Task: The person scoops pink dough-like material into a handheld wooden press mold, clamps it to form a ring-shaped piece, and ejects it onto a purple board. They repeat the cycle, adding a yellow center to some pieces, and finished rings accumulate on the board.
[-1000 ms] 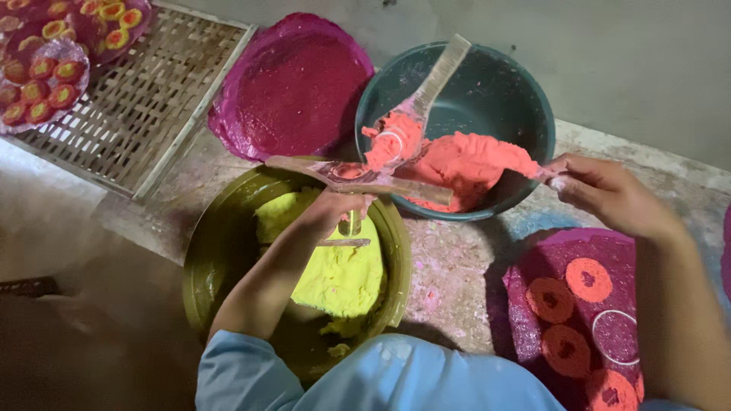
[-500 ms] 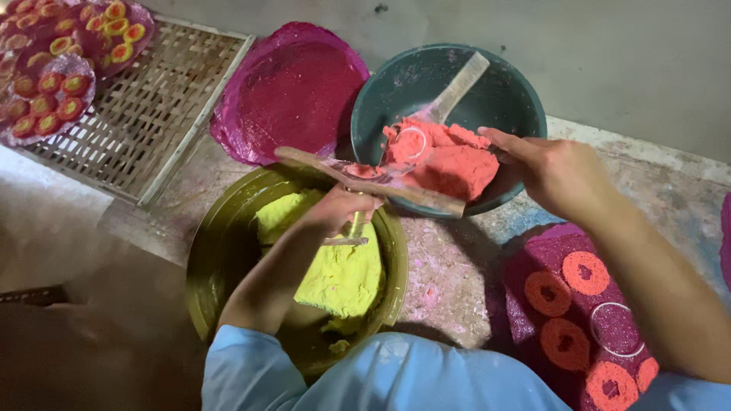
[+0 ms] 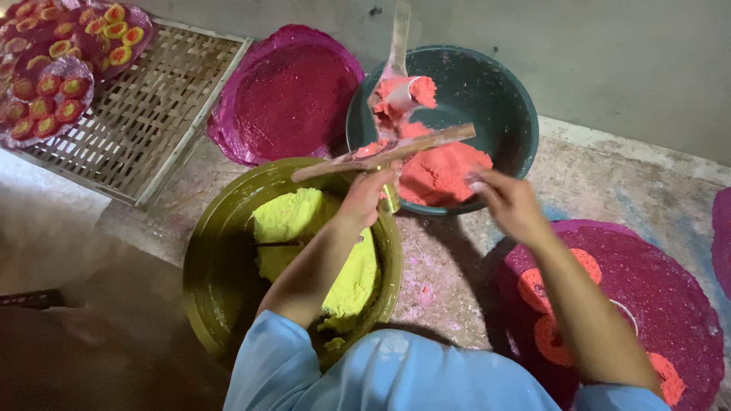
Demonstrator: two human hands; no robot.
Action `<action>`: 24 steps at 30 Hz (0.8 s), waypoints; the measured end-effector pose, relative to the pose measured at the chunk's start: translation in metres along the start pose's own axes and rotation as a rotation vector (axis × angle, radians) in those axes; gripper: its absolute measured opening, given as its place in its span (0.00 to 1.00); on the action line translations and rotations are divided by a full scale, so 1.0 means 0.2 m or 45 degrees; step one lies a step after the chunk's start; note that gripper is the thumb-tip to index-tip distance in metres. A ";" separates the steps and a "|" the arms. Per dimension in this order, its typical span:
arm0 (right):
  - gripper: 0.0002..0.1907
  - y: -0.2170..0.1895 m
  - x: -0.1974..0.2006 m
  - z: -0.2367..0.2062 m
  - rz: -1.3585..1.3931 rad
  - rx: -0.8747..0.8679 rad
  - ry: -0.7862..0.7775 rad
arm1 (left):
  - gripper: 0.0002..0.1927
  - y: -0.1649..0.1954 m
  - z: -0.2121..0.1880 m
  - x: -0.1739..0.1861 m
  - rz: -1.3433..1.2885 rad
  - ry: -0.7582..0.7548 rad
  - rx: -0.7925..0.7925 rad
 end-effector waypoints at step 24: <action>0.16 -0.43 0.30 0.37 -0.573 -0.170 -0.417 | 0.54 0.39 -0.08 -0.19 1.818 0.316 -0.747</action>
Point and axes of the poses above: each hand's wrist, its own z-axis towards the middle knuckle, its own x-axis out of the back of the hand, y = z × x, the point moved 4 cm from there along z, towards the middle knuckle, and after that the axes turned 8 degrees about z, right-handed, at the moved point
